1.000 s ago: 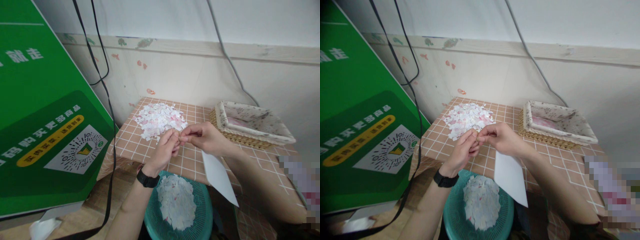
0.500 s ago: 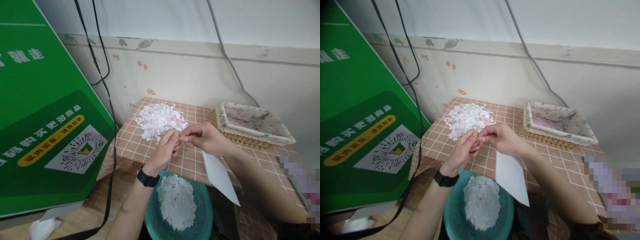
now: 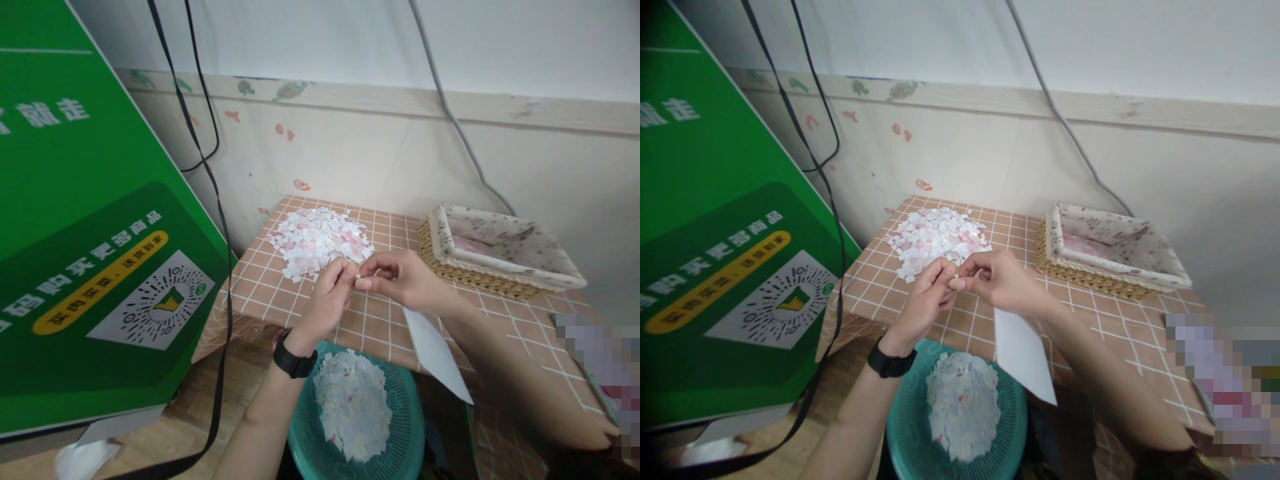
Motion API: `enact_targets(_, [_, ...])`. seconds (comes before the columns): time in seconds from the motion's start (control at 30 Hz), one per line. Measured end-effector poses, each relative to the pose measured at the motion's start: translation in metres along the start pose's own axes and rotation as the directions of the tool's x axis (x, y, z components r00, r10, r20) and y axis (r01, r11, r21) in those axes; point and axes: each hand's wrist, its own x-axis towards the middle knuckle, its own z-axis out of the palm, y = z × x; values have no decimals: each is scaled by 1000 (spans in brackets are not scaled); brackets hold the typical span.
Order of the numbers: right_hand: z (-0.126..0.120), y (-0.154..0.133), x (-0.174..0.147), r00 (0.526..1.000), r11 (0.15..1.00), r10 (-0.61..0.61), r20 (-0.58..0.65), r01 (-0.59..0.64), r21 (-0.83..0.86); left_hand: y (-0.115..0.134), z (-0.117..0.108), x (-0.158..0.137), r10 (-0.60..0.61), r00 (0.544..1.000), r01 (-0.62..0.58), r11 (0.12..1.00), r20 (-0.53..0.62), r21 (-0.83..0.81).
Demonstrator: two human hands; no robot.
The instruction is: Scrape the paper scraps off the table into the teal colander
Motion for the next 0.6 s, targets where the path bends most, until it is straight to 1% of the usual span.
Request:
enact_targets(0.07, [4, 4, -2, 992, 992, -53, -114, 39, -123, -3, -1, 1, 44, 999, -41, 996, -32, 77])
enact_targets(0.13, [9, 8, -4, 962, 960, -171, -214, 114, -256, -5, -3, 2, 54, 998, -50, 993, -36, 108])
enact_targets(0.17, [11, 10, -5, 940, 938, -244, -239, 166, -304, -6, -4, 2, 50, 998, -47, 994, -32, 101])
enact_targets(0.23, [14, 14, -6, 888, 892, -384, -254, 286, -350, -7, -5, 3, 32, 999, -31, 999, -11, 44])
enact_targets(0.3, [15, 18, -6, 829, 847, -496, -260, 395, -357, -6, -4, 2, 14, 1000, -13, 999, 14, -41])
enact_targets(0.37, [14, 20, -7, 779, 810, -565, -271, 460, -364, -3, -3, 1, -2, 1000, 6, 993, 31, -118])
enact_targets(0.4, [13, 20, -8, 764, 796, -584, -273, 476, -374, -2, -2, 1, -11, 999, 17, 988, 39, -152])
enact_targets(0.47, [12, 20, -10, 758, 787, -593, -273, 473, -396, 1, 0, -1, -32, 998, 44, 976, 58, -211])
enact_targets(0.53, [12, 19, -12, 776, 799, -568, -274, 440, -410, 4, 2, -2, -56, 995, 74, 964, 79, -254])
enact_targets(0.6, [12, 17, -13, 803, 821, -528, -276, 399, -409, 6, 3, -2, -59, 996, 76, 965, 73, -250])
